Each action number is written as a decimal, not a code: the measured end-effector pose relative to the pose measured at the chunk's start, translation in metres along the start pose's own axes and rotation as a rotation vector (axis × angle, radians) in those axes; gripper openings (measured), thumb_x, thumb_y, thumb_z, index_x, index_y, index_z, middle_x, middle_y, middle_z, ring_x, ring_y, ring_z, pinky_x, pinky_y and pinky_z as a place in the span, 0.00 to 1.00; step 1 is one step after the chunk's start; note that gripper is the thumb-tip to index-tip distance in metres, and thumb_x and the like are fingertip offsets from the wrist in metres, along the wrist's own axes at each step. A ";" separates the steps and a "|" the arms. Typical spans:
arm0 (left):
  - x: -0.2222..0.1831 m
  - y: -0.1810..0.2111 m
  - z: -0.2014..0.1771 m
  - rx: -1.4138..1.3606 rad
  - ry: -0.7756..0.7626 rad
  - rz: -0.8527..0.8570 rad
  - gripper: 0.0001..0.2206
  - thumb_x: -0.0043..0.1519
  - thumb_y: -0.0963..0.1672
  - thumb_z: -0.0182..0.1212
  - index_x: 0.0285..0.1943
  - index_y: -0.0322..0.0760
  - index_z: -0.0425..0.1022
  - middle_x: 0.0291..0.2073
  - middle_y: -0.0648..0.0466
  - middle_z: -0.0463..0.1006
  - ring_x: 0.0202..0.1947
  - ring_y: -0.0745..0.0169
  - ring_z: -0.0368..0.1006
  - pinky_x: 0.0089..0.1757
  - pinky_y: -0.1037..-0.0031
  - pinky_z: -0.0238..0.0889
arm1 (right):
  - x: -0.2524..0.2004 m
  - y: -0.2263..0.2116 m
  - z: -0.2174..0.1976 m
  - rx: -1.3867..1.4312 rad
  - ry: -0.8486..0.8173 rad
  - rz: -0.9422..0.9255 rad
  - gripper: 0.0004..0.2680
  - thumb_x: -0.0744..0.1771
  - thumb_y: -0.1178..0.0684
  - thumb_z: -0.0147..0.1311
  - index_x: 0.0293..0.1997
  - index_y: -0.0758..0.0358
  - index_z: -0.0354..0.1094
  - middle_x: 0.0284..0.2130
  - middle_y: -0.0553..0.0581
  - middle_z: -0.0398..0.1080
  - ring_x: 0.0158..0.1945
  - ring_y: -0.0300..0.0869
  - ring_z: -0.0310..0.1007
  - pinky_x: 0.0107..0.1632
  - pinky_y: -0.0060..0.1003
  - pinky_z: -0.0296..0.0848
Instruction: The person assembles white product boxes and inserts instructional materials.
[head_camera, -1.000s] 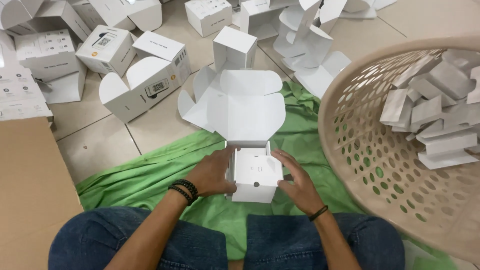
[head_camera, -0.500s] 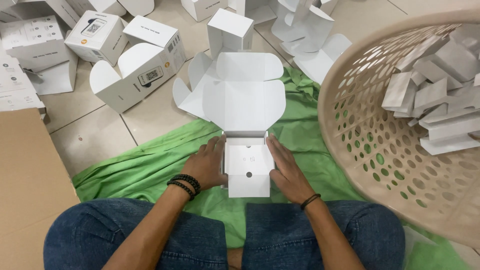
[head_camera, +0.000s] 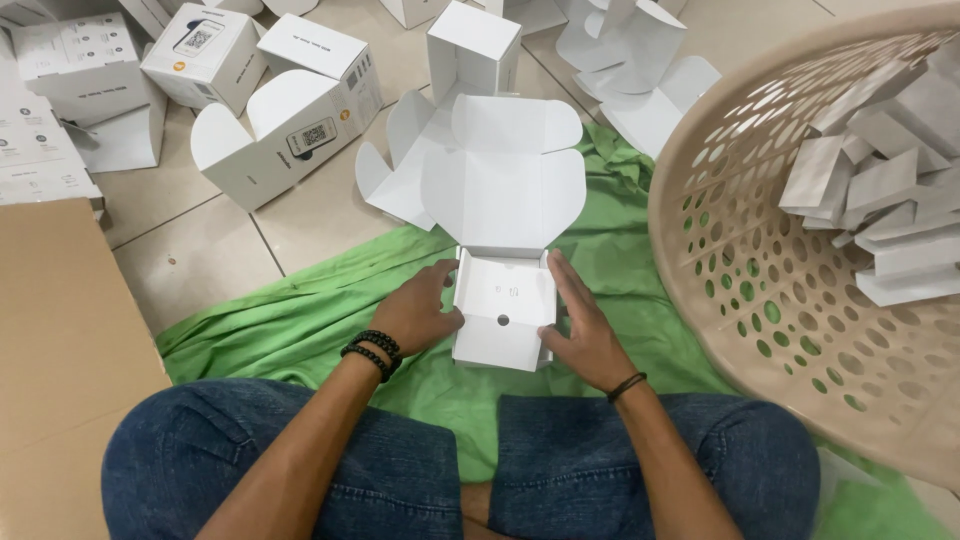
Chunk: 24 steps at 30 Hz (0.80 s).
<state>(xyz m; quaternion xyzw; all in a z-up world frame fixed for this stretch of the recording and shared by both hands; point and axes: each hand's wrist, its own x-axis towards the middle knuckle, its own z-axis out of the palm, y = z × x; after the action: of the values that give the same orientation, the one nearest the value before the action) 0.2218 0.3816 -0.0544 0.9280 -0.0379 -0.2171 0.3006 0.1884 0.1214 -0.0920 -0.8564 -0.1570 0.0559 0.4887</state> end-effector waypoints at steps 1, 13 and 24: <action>0.000 0.000 0.001 -0.002 -0.003 -0.002 0.36 0.54 0.47 0.62 0.75 0.44 0.56 0.61 0.50 0.73 0.48 0.55 0.77 0.51 0.62 0.71 | 0.000 0.000 -0.001 0.000 -0.002 0.003 0.35 0.62 0.58 0.56 0.78 0.59 0.38 0.77 0.63 0.39 0.80 0.52 0.37 0.73 0.46 0.51; 0.004 -0.010 0.007 -0.056 0.149 0.066 0.24 0.58 0.47 0.58 0.65 0.41 0.69 0.58 0.49 0.73 0.46 0.54 0.77 0.49 0.61 0.70 | 0.003 -0.011 -0.015 0.168 0.018 0.051 0.31 0.64 0.53 0.61 0.77 0.53 0.46 0.74 0.59 0.48 0.74 0.48 0.53 0.66 0.43 0.68; -0.004 -0.002 0.006 0.213 0.091 0.141 0.45 0.48 0.48 0.67 0.76 0.38 0.50 0.67 0.45 0.61 0.63 0.45 0.64 0.55 0.56 0.67 | 0.001 -0.012 -0.020 -0.244 -0.084 -0.109 0.31 0.61 0.49 0.67 0.72 0.58 0.56 0.72 0.61 0.55 0.73 0.54 0.53 0.71 0.48 0.56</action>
<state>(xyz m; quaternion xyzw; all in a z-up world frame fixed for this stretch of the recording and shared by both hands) 0.2157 0.3810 -0.0584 0.9585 -0.1123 -0.1477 0.2164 0.1921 0.1111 -0.0711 -0.8964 -0.2293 0.0453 0.3765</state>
